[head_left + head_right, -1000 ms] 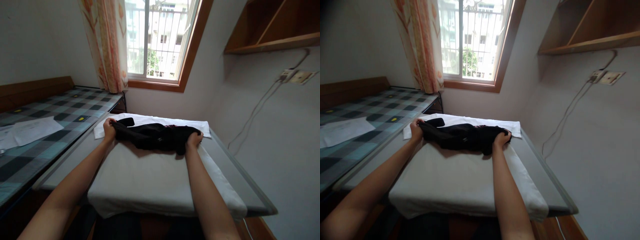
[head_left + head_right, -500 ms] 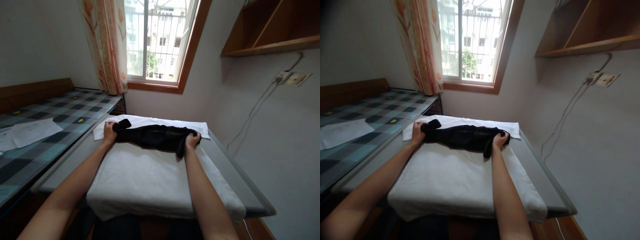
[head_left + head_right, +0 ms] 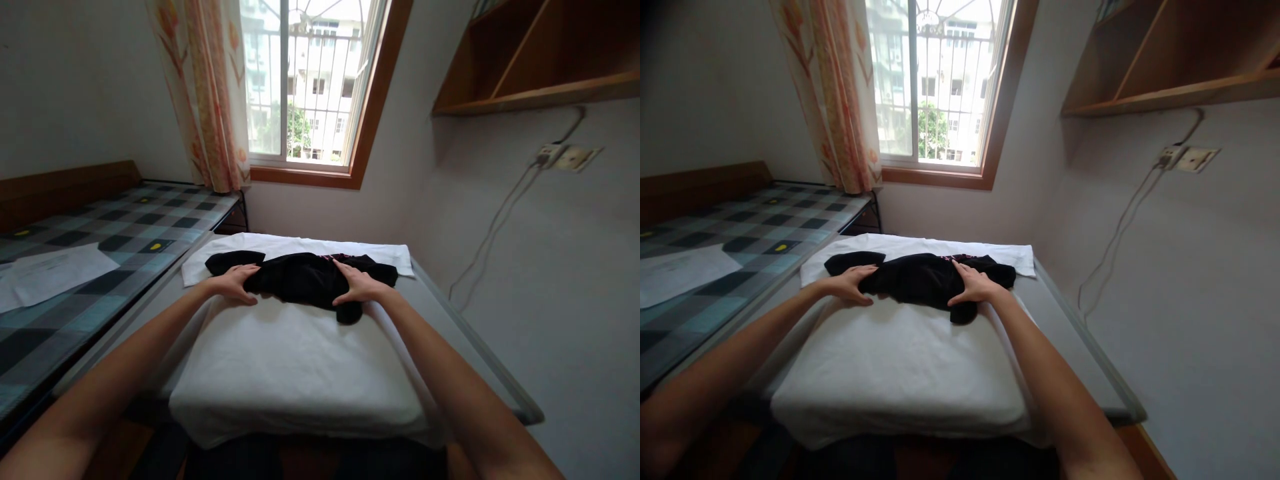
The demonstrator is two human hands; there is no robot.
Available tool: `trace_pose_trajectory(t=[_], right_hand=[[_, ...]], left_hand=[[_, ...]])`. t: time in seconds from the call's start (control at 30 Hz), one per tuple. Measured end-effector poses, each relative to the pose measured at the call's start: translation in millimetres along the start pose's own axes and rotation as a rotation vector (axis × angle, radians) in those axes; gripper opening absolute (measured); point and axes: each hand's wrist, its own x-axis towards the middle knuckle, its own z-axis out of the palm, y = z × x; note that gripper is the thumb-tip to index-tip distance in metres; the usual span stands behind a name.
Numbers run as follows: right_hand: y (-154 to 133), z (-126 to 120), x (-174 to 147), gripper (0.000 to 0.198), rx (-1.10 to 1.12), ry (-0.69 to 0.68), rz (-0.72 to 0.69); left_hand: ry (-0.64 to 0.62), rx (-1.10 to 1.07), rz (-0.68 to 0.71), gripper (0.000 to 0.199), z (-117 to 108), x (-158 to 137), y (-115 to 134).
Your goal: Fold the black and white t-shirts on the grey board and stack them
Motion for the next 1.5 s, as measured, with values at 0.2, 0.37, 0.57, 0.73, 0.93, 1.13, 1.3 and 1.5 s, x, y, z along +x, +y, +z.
trace_pose_trajectory(t=[0.2,0.37,0.57,0.73,0.93,1.13,1.3,1.5], right_hand=[[-14,-17,8,0.125,-0.19,-0.138,0.163],[-33,-55,21,0.066,-0.375,0.093,0.14],[-38,-125,14,0.051,-0.285,0.748,0.279],[-19,-118,-8,0.068,-0.341,0.396,0.171],[12,-50,-30,0.066,-0.383,-0.02,0.2],[18,-30,-29,0.017,-0.19,0.078,0.145],[20,-40,-22,0.027,-0.103,0.129,0.099],[32,-84,-9,0.031,0.08,0.228,0.035]], left_hand=[[0.236,0.114,-0.059,0.028,-12,8,27],[0.623,-0.307,-0.181,0.029,-39,33,36],[0.303,-0.687,-0.008,0.042,-88,35,57],[-0.195,-0.199,0.022,0.024,-72,20,63],[0.129,-0.155,0.011,0.026,-30,26,60],[-0.029,-0.079,0.061,0.073,-21,28,64],[-0.034,-0.006,0.049,0.093,-11,23,65],[0.231,0.029,-0.117,0.064,-29,30,83]])
